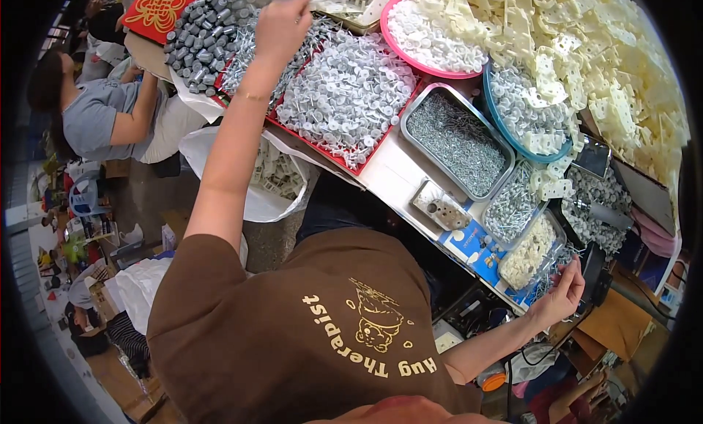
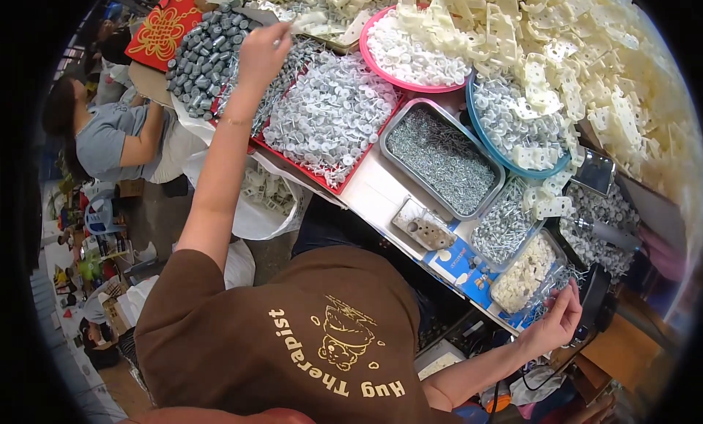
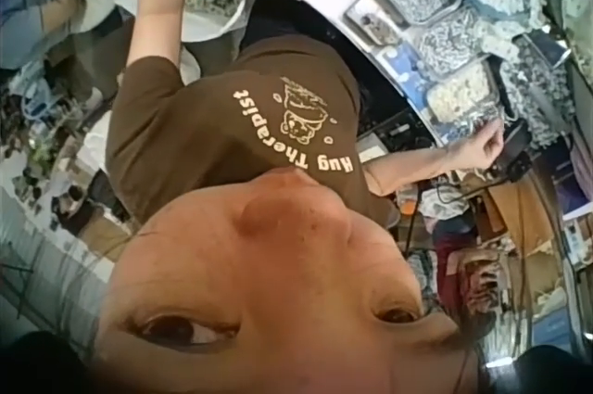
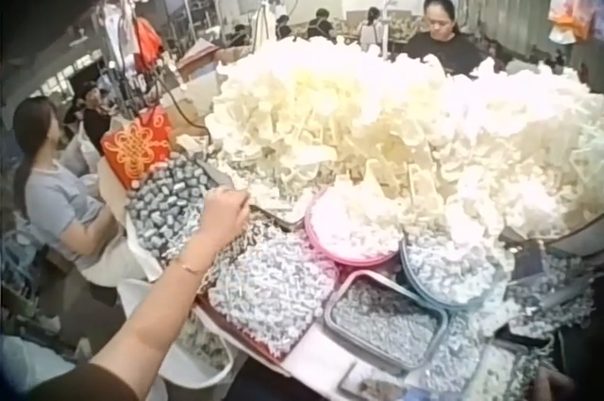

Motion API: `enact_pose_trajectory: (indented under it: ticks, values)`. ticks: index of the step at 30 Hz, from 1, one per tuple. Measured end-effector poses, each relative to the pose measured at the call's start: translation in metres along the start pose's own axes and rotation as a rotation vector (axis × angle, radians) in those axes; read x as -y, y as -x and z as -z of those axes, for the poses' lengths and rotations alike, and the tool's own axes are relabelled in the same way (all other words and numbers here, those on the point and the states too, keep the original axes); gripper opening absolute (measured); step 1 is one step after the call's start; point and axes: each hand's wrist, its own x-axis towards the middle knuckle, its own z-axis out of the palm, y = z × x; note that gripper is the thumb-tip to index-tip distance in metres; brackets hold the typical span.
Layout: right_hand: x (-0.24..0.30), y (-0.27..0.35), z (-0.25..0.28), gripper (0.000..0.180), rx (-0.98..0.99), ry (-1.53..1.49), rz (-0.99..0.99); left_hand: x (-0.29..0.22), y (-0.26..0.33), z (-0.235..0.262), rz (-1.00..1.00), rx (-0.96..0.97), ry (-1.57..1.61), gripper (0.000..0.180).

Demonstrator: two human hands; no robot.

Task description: Manually assembling small plastic and metal components into a housing and using a handheld tool to secure them.

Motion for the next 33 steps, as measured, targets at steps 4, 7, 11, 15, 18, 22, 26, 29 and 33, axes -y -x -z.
enact_pose_trajectory:
  ticks: [4,7,11,15,18,22,26,29,33]
  values:
    - [0.017,0.006,-0.01,0.015,0.003,-0.08,0.049,-0.072,0.029,0.049,0.495,-0.059,0.999,0.031]
    - [0.03,0.023,-0.067,0.014,0.19,-0.167,0.048,-0.122,0.063,0.07,0.579,0.214,1.555,0.037]
    - [0.029,0.054,-0.109,0.018,0.404,-0.464,-0.065,-0.179,0.088,0.069,0.507,0.607,1.576,0.022]
    - [0.03,0.069,-0.125,0.019,0.49,-0.531,-0.199,-0.238,0.107,0.082,0.427,0.751,1.622,0.015]
    - [0.03,0.077,-0.115,0.019,0.479,-0.532,-0.151,-0.259,0.119,0.079,0.105,0.508,1.194,0.014]
    - [0.014,0.087,-0.111,0.019,0.55,-0.426,-0.163,-0.271,0.133,0.074,0.049,0.372,1.121,0.011]
    - [0.007,0.087,-0.108,0.018,0.555,-0.327,-0.14,-0.274,0.125,0.073,-0.021,0.373,1.024,0.009]
    - [0.008,0.091,-0.11,0.017,0.532,-0.319,-0.136,-0.27,0.123,0.072,-0.022,0.417,1.033,0.008]
    - [0.008,0.095,-0.11,0.016,0.492,-0.346,-0.16,-0.276,0.122,0.076,-0.086,0.443,1.055,0.007]
